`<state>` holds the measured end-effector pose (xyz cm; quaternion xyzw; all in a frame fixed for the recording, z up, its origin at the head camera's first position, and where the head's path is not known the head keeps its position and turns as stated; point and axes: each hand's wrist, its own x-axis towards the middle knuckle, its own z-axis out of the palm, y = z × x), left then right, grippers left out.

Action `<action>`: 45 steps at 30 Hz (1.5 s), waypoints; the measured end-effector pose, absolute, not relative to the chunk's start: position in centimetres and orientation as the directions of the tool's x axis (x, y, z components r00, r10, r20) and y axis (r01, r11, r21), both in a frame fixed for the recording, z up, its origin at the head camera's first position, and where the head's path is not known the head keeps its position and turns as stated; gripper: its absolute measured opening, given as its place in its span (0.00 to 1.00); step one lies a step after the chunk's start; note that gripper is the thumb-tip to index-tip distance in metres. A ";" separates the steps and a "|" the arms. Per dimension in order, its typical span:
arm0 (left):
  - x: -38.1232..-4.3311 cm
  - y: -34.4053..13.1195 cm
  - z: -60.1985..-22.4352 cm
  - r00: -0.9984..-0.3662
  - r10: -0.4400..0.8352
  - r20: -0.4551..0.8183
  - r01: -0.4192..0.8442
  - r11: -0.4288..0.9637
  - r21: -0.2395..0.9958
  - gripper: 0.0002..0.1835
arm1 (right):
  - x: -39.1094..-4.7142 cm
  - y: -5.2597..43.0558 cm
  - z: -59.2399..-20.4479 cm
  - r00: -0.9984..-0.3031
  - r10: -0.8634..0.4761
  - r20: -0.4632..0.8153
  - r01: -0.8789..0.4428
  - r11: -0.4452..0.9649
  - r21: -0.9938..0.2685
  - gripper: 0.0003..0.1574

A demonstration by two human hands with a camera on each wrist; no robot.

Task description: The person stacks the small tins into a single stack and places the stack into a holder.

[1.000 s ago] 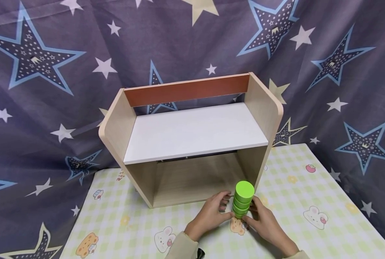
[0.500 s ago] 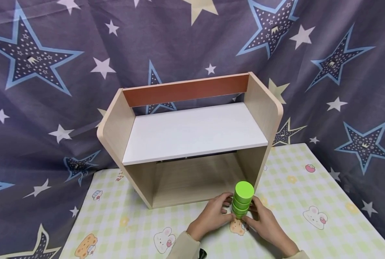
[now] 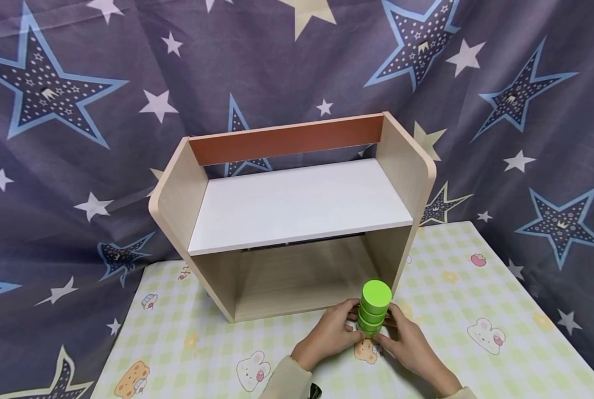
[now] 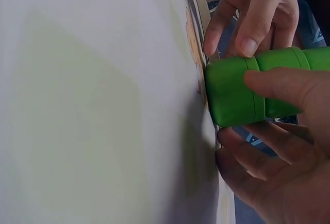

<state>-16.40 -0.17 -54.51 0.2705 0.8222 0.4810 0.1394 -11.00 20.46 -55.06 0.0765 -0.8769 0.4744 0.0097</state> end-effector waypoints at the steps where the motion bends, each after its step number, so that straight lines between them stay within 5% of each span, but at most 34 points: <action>1: -16.4 -0.2 -54.5 -0.815 0.578 0.031 0.310 0.391 0.867 0.35 | -11.0 20.4 -55.1 -0.987 -0.128 0.094 -0.148 0.536 -0.831 0.44; 45: -14.9 -4.7 -54.1 -0.876 0.480 0.042 0.251 0.381 0.890 0.35 | -11.6 16.8 -54.2 -0.955 -0.273 0.119 -0.234 0.440 -0.867 0.40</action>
